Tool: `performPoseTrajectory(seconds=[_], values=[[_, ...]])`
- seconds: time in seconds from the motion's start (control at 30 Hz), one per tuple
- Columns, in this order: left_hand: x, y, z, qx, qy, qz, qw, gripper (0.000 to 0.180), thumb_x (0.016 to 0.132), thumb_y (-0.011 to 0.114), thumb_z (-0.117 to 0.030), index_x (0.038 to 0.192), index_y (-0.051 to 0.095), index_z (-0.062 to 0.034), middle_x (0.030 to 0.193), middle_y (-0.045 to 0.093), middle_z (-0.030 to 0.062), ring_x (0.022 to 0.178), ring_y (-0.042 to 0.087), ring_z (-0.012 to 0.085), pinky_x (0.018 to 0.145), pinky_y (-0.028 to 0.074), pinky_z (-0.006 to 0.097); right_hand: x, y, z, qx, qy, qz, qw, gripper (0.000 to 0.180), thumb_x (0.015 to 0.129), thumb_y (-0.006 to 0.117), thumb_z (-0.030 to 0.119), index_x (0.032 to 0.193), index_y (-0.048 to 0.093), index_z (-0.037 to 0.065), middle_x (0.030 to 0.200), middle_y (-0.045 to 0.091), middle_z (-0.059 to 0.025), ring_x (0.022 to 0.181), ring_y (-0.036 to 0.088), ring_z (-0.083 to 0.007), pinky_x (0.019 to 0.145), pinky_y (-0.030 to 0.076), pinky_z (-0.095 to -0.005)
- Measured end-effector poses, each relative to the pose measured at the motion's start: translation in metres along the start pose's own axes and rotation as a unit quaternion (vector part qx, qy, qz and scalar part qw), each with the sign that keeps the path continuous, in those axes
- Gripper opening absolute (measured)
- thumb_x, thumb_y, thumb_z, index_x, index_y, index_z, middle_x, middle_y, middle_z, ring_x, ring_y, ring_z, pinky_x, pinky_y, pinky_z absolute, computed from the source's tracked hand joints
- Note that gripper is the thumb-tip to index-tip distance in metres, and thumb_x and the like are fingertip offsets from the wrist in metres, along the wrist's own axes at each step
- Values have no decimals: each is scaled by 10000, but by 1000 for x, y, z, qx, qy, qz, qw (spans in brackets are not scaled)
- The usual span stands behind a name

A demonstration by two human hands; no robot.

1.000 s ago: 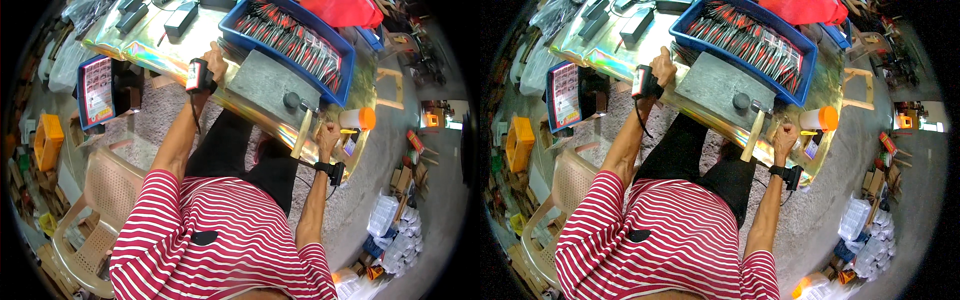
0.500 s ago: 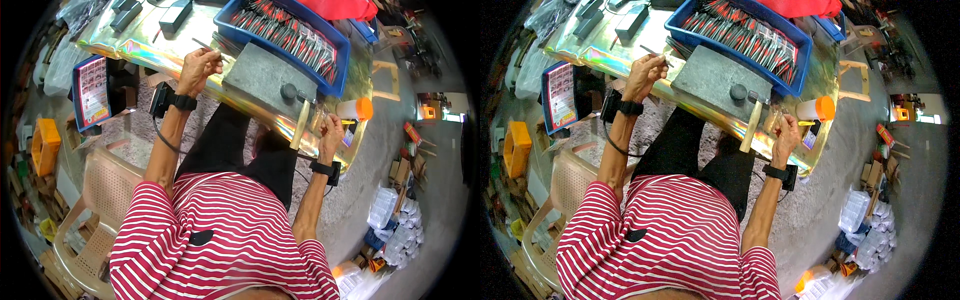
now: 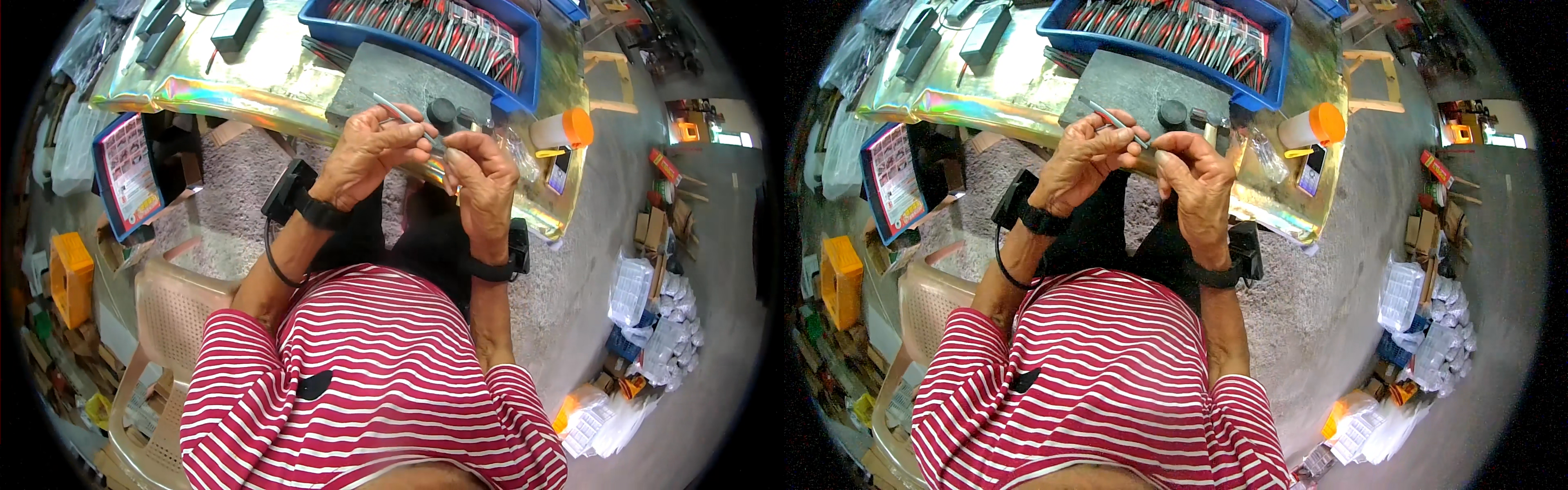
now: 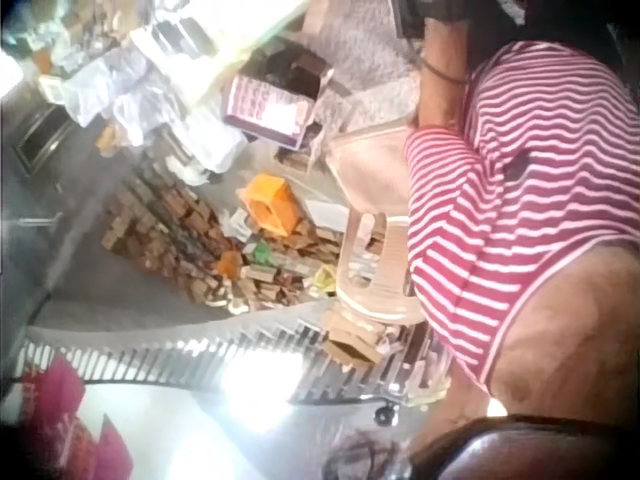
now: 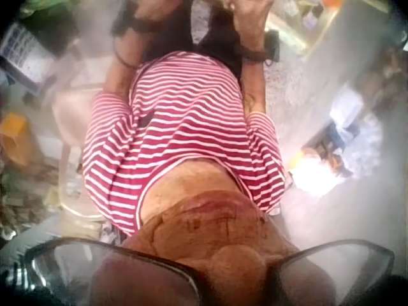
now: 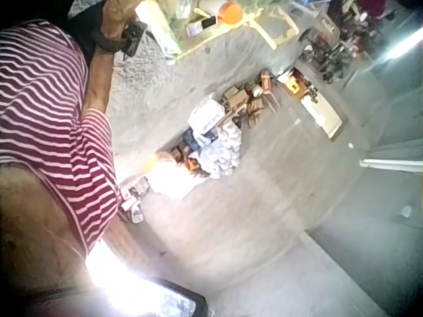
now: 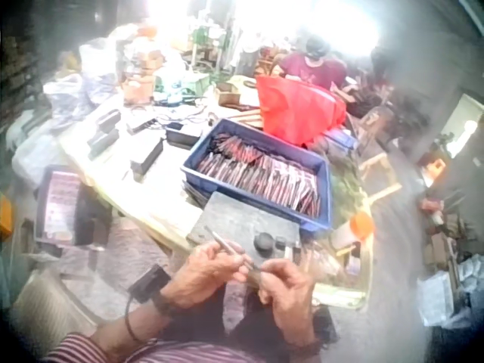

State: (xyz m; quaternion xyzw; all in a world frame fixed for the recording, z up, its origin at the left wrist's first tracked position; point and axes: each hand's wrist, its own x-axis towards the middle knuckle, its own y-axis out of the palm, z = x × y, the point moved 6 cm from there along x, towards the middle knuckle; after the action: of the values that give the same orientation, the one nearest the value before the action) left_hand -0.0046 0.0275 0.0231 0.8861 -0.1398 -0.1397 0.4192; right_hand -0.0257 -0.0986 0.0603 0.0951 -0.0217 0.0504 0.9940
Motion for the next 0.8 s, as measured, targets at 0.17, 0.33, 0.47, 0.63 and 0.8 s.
performPoseTrajectory(seconds=[0.17,0.33,0.47,0.63,0.8], values=[[-3,8,7,-14,-28,-8,999,203,800,518,-50,976,455,29,898,563,128,725,590,134,609,526,192,-4,-1,1,46,0,-10,999,125,777,517,27,884,541,-33,702,535,-31,504,431,-43,437,356,-167],[-2,10,15,-43,-47,5,998,184,805,522,-69,956,474,24,876,566,116,712,587,122,577,523,175,-5,-2,2,47,24,-16,998,145,765,518,24,896,523,-39,695,530,-33,500,425,-39,425,346,-166],[-1,8,20,-51,-61,5,997,150,818,512,-98,922,494,9,849,571,103,683,580,111,562,518,166,-5,-2,2,42,30,-16,999,156,759,518,23,899,508,-43,686,524,-34,479,414,-35,409,334,-166],[-1,10,21,-53,-67,15,996,143,824,507,-113,905,502,5,833,574,98,678,577,103,552,513,161,-4,-5,1,19,35,-13,999,154,756,512,15,897,507,-44,685,523,-36,469,415,-35,405,333,-163],[-2,9,19,-4,-61,-10,998,145,817,518,-114,902,500,1,815,577,97,652,584,110,546,514,179,-4,-6,-1,17,35,-14,999,150,755,511,12,893,507,-46,688,523,-35,477,422,-32,405,335,-162]])
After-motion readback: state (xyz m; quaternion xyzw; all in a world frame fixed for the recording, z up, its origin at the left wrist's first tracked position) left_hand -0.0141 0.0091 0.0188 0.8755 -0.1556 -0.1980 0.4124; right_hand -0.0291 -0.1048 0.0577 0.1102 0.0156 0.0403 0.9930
